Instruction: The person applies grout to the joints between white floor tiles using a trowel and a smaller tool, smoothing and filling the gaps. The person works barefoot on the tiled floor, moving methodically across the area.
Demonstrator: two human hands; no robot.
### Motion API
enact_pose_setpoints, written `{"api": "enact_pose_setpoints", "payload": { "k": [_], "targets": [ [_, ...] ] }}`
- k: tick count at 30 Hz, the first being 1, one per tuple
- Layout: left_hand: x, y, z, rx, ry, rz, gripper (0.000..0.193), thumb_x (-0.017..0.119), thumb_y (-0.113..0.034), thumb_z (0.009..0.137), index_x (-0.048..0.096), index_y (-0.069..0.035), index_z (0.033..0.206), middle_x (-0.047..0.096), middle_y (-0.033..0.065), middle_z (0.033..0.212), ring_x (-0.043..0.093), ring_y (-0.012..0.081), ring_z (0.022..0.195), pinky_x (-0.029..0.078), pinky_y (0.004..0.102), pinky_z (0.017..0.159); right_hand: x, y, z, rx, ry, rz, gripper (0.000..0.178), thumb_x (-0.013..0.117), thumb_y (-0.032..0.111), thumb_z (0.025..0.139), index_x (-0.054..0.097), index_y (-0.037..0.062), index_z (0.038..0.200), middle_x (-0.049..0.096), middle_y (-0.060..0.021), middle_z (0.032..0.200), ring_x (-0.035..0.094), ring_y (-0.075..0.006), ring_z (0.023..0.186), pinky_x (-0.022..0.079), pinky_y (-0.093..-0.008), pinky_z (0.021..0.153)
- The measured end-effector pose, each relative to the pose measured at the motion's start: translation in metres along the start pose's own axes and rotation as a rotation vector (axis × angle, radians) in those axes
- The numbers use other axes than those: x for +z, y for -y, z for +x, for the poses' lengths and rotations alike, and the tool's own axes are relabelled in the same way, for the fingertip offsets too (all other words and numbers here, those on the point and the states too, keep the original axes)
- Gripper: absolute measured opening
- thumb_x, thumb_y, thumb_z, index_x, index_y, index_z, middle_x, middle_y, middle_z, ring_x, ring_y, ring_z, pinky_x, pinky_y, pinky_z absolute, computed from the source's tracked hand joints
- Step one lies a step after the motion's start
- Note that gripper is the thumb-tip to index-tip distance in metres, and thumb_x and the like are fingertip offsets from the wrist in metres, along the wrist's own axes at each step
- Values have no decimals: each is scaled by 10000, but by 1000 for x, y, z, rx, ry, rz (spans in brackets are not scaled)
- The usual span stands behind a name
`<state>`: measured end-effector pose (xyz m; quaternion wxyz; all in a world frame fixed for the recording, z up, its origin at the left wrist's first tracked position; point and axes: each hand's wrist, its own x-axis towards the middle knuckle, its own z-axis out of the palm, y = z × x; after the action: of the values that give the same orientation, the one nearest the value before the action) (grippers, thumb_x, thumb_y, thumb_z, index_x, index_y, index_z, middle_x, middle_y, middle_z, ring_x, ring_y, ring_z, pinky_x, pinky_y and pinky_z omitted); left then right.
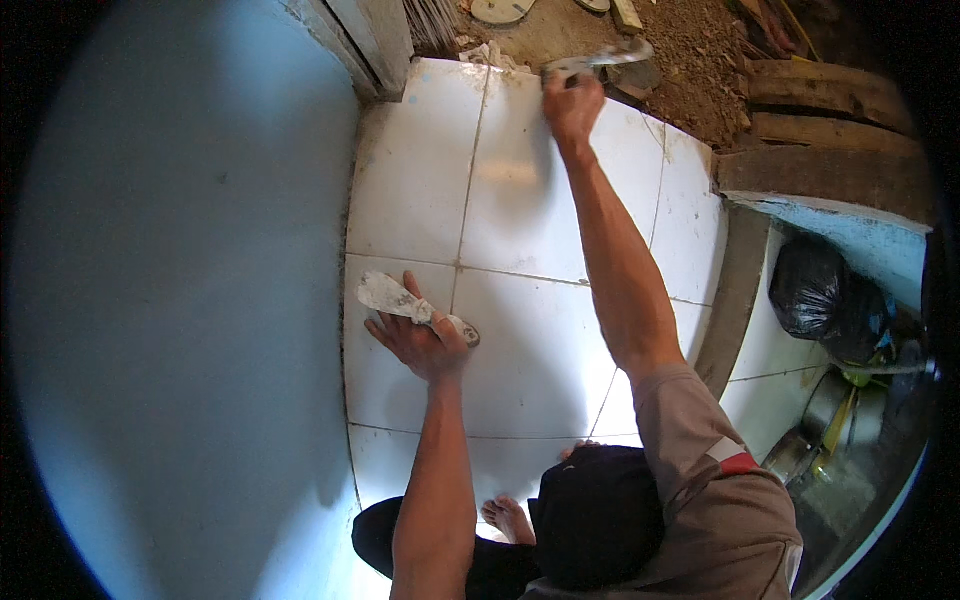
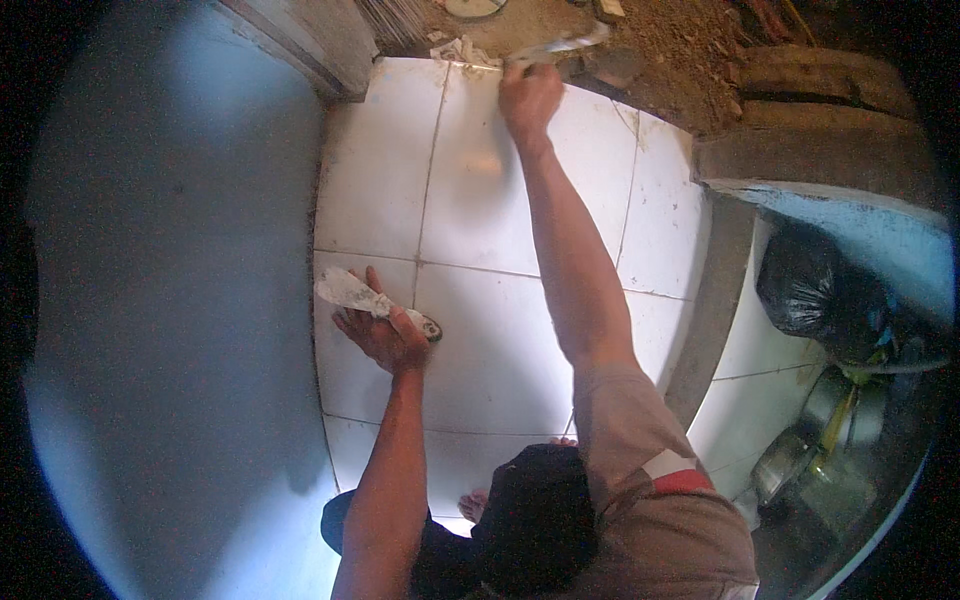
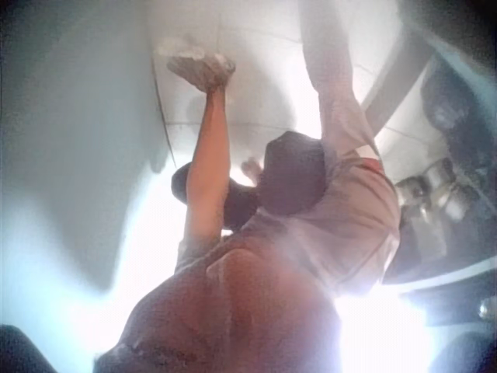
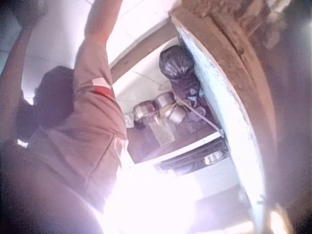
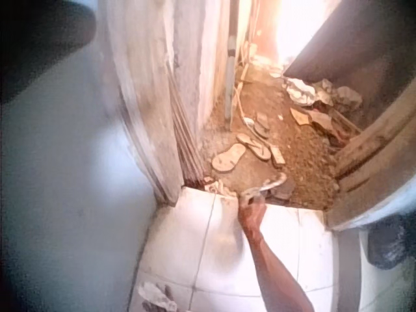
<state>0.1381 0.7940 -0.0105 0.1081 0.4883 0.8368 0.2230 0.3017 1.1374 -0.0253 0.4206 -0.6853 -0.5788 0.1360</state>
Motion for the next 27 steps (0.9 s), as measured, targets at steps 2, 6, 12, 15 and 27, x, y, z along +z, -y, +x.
{"api": "enact_pose_setpoints", "payload": {
  "k": [2,6,12,15,27],
  "targets": [
    [0,2,-1,-9,20,-11,776,183,-541,1010,477,-69,1551,379,191,1634,232,412,1557,15,666,1232,3,17,-23,-131,135,4,275,700,245,902,719,-29,914,722,-271,853,716,-445,819,564,-499,757],
    [-1,-3,1,-24,36,-9,773,180,-539,1012,465,-74,1559,367,187,1641,221,412,1559,5,675,1229,10,7,2,30,47,72,209,705,206,894,708,42,1025,737,-233,876,714,-448,839,559,-522,792],
    [-1,-6,4,-22,21,-33,734,276,-442,958,484,-50,1542,448,230,1579,260,426,1546,13,666,1238,19,10,3,-12,150,-11,257,676,231,912,686,0,1023,712,-273,865,697,-470,841,546,-529,778],
    [-1,-6,-1,-29,21,2,734,269,-444,964,485,-45,1541,453,230,1575,264,429,1543,20,665,1237,19,13,-18,-118,249,72,265,669,251,918,725,-8,929,712,-281,858,710,-453,831,557,-522,767],
    [1,-2,1,-4,40,-27,792,182,-552,1005,451,-59,1563,353,215,1641,218,425,1555,17,686,1219,-34,-28,-14,167,429,306,204,667,175,969,745,6,1051,782,-169,964,746,-245,856,574,-393,790]
  ]
}}
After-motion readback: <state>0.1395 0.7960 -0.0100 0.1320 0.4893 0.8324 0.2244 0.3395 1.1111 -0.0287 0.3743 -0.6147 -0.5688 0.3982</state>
